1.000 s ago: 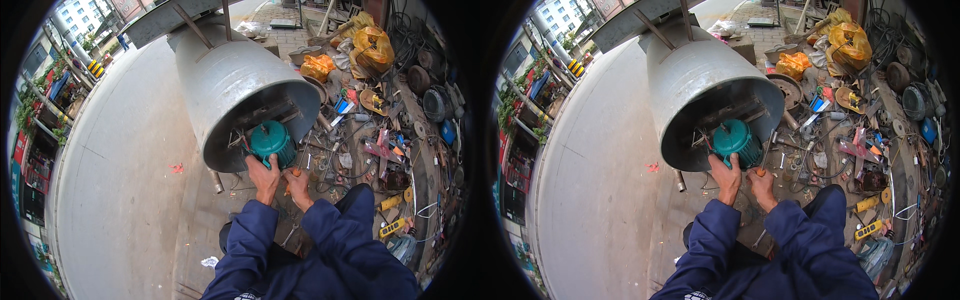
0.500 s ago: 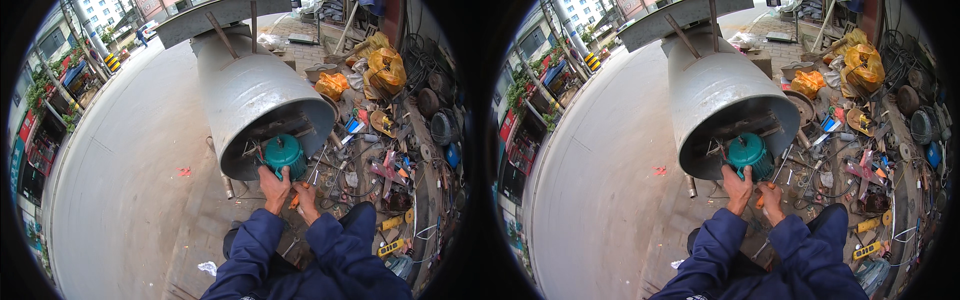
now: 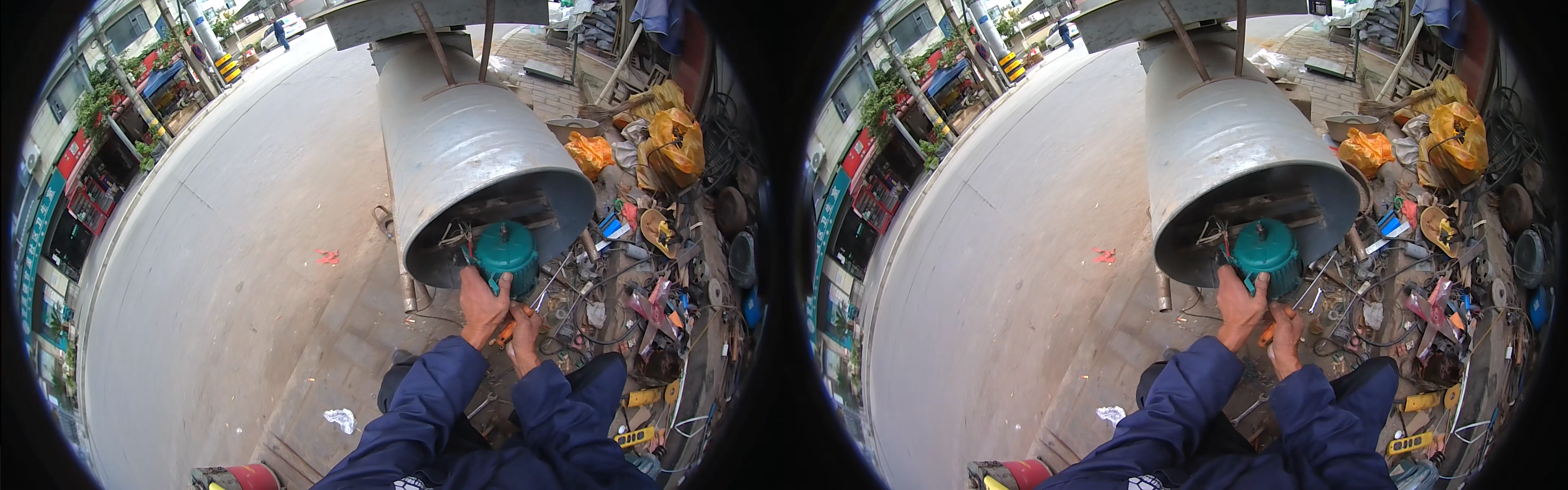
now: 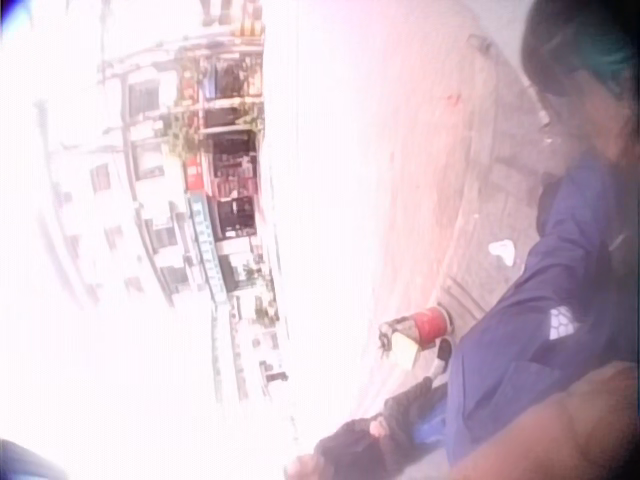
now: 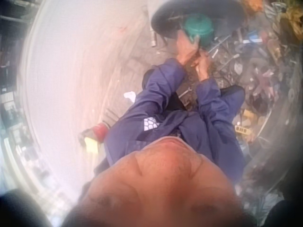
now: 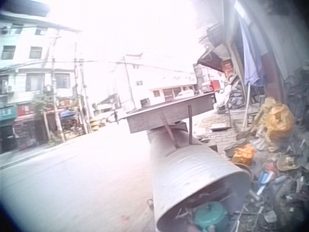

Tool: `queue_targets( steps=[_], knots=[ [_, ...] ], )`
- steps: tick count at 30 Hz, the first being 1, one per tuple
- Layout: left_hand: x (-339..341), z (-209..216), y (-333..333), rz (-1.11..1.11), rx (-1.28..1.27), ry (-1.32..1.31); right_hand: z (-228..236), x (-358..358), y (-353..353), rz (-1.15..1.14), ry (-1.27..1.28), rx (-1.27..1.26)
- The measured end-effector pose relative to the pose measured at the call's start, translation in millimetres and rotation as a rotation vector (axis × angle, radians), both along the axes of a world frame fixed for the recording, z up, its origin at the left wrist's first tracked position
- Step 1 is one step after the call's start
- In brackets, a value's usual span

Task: The person removes the end caps and internal components from a teal electric motor using a screwdriver and wrench. They loosen screws, pry off covers, and extract parts while holding the motor over a metal container.

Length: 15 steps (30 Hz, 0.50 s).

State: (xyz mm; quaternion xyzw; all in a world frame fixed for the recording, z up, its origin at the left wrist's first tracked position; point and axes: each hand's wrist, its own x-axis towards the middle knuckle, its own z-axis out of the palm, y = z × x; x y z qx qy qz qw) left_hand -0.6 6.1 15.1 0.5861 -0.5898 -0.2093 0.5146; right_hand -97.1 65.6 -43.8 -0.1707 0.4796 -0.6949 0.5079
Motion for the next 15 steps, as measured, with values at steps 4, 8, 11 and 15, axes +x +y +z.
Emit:
queue_targets(
  steps=[4, 8, 11, 15],
  knots=[
    [0.4, 0.5, -0.3, -0.006, -0.013, 0.009, -3.3, 0.0, 0.2, -0.019, 0.055, -0.009],
    [0.9, 1.4, -0.2, -0.008, -0.008, 0.003, -1.2, -0.1, 2.1, -0.006, 0.06, 0.007],
    [0.6, 2.2, 0.3, -0.007, -0.003, 0.013, -0.3, 0.1, 2.9, -0.002, 0.007, 0.029],
    [0.7, 2.5, 0.5, -0.007, 0.001, 0.006, -1.8, 1.2, 0.8, -0.028, -0.041, 0.004]
  ],
)
